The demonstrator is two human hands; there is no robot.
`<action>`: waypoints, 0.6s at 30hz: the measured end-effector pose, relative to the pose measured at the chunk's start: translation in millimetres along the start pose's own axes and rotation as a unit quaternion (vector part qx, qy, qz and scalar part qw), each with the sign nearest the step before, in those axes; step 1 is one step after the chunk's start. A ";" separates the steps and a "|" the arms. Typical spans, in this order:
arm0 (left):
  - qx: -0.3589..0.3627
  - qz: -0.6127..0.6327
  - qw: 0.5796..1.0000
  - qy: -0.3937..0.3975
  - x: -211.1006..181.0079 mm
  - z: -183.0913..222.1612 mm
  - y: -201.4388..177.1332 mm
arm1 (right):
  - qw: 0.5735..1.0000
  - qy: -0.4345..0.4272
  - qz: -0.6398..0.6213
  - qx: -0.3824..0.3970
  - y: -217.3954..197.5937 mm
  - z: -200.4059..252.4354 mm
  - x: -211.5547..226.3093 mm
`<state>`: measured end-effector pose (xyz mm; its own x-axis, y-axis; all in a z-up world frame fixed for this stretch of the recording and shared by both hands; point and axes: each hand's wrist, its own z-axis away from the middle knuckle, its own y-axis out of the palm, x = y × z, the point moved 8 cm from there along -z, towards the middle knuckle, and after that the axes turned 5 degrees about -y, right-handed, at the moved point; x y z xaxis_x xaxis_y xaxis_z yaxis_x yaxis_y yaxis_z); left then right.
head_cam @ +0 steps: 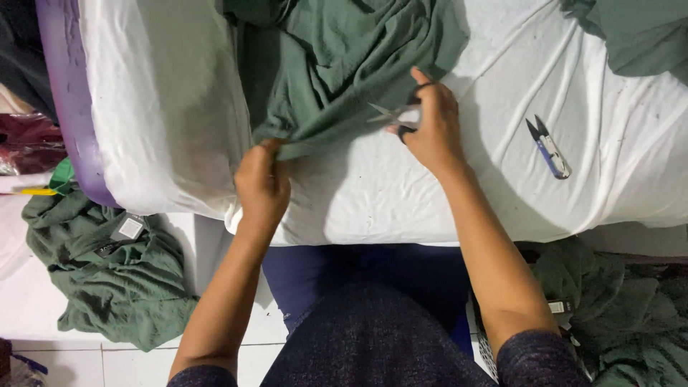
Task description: Trimming loose threads from a green garment using thread snips in a factory setting.
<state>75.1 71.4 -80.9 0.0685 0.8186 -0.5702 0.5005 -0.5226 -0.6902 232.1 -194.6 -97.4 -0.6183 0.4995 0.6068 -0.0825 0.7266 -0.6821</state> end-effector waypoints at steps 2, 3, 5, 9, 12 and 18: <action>-0.058 0.039 0.998 -0.001 -34.6 -15.5 -41.9 | 0.998 -0.042 0.020 -0.046 8.0 -13.4 8.0; -0.119 0.079 0.990 0.001 -50.6 -23.8 -67.9 | 0.991 -0.089 0.042 -0.094 8.2 -21.9 16.1; -0.143 0.131 0.980 0.036 -76.3 -32.4 -103.3 | 0.993 0.012 0.007 -0.113 15.6 -30.7 7.0; -0.168 0.319 0.929 0.090 -113.5 -44.5 -143.3 | 0.951 0.111 -0.163 -0.237 4.9 -37.6 16.1; -0.165 0.310 0.924 0.149 -101.6 -29.1 -144.4 | 0.951 0.121 -0.164 -0.234 15.7 -42.2 -0.7; -0.284 0.161 0.923 0.205 -85.2 -20.4 -179.3 | 0.958 0.115 -0.120 -0.233 5.1 -52.2 -8.8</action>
<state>-2.8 100.2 100.5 0.5554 0.7246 -0.4080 0.7606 -0.6410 -0.1029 277.8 -170.6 -84.9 -0.4323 0.3437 0.8336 0.1896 0.9385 -0.2886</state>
